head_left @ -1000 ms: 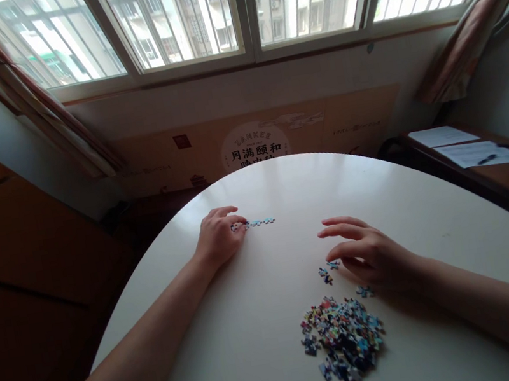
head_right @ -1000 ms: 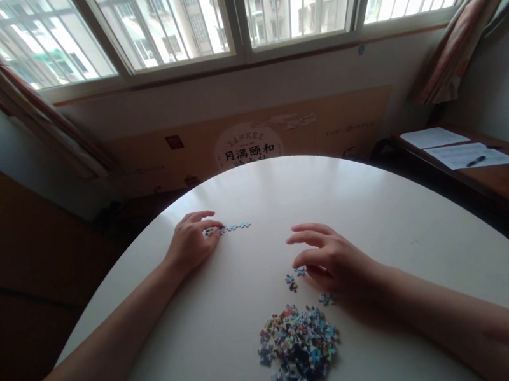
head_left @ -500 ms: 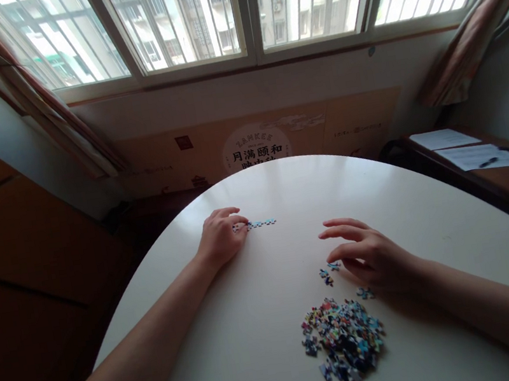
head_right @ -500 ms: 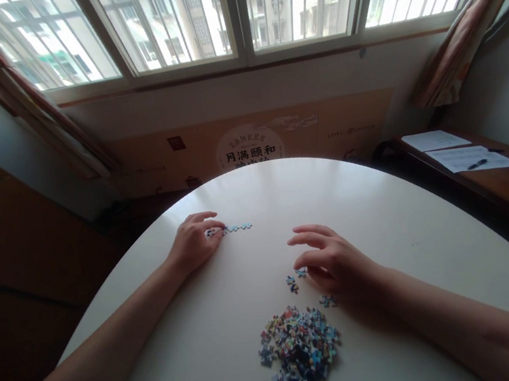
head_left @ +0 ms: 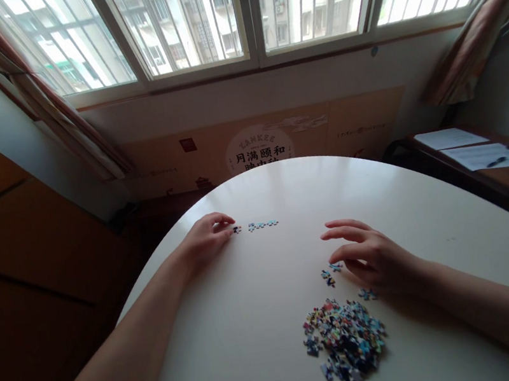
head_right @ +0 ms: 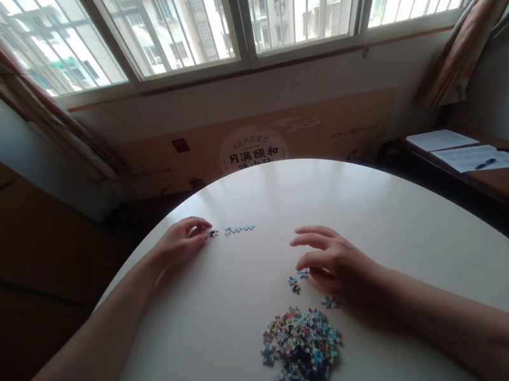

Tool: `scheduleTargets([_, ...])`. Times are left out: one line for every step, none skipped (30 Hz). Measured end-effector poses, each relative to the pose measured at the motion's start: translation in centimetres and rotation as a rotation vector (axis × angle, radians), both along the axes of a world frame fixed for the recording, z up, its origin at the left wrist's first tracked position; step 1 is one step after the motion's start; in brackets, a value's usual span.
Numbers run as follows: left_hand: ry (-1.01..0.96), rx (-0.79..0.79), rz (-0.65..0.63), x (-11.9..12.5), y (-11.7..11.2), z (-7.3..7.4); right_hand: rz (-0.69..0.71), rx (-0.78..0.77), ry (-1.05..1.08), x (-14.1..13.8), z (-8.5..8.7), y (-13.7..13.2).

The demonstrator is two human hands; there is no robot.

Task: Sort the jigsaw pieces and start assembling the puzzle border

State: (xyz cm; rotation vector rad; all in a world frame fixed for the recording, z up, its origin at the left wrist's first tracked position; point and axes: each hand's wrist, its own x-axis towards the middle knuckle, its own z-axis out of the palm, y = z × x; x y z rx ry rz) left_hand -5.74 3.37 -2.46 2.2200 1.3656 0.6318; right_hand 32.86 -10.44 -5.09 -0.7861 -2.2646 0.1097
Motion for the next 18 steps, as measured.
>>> scheduleTargets([-0.006,0.003,-0.027,-0.1,0.1,-0.1,0.001,0.001,-0.001,0.0,0.0,0.0])
scheduleTargets([-0.001,0.014,-0.048,-0.1,0.2,-0.1,0.002,0.003,-0.001,0.0,0.0,0.0])
scheduleTargets([0.013,0.029,-0.063,-0.1,0.2,-0.2,0.003,0.005,0.000,-0.1,0.0,0.0])
scheduleTargets([0.029,0.046,-0.071,0.0,0.2,-0.2,0.003,0.006,0.001,-0.1,0.0,0.0])
scheduleTargets([0.043,0.062,-0.073,0.1,0.1,-0.2,0.002,0.006,0.001,-0.1,0.0,0.0])
scheduleTargets([0.056,0.077,-0.069,0.2,0.1,-0.3,0.001,0.006,0.001,-0.1,0.0,0.0])
scheduleTargets([0.066,0.093,-0.063,0.4,0.0,-0.3,-0.001,0.006,0.001,-0.1,0.0,0.0])
scheduleTargets([0.075,0.108,-0.057,0.6,-0.1,-0.3,-0.003,0.005,0.000,-0.1,0.0,0.0])
scheduleTargets([0.082,0.123,-0.052,0.7,-0.2,-0.3,-0.004,0.006,0.000,-0.1,0.0,0.0])
scheduleTargets([0.089,0.137,-0.047,0.9,-0.2,-0.3,-0.004,0.006,-0.002,0.0,0.0,0.0])
scheduleTargets([0.094,0.148,-0.041,1.1,-0.3,-0.4,-0.004,0.006,-0.003,0.0,0.0,0.0])
scheduleTargets([0.097,0.156,-0.036,1.2,-0.3,-0.4,-0.004,0.005,-0.005,0.0,0.0,0.0])
scheduleTargets([0.098,0.160,-0.031,1.4,-0.3,-0.5,-0.003,0.005,-0.005,0.0,0.0,0.0])
scheduleTargets([0.096,0.161,-0.026,1.5,-0.3,-0.5,-0.003,0.004,-0.005,0.0,0.0,0.0])
scheduleTargets([0.096,0.159,-0.024,1.6,-0.3,-0.6,-0.003,0.004,-0.004,0.0,0.0,0.0])
scheduleTargets([0.095,0.156,-0.021,1.7,-0.3,-0.6,-0.003,0.004,-0.004,0.0,0.0,0.0])
scheduleTargets([0.094,0.155,-0.020,1.7,-0.3,-0.6,-0.004,0.004,-0.004,0.0,0.1,0.0])
scheduleTargets([0.093,0.154,-0.017,1.8,-0.2,-0.7,-0.004,0.003,-0.006,0.0,0.1,0.0])
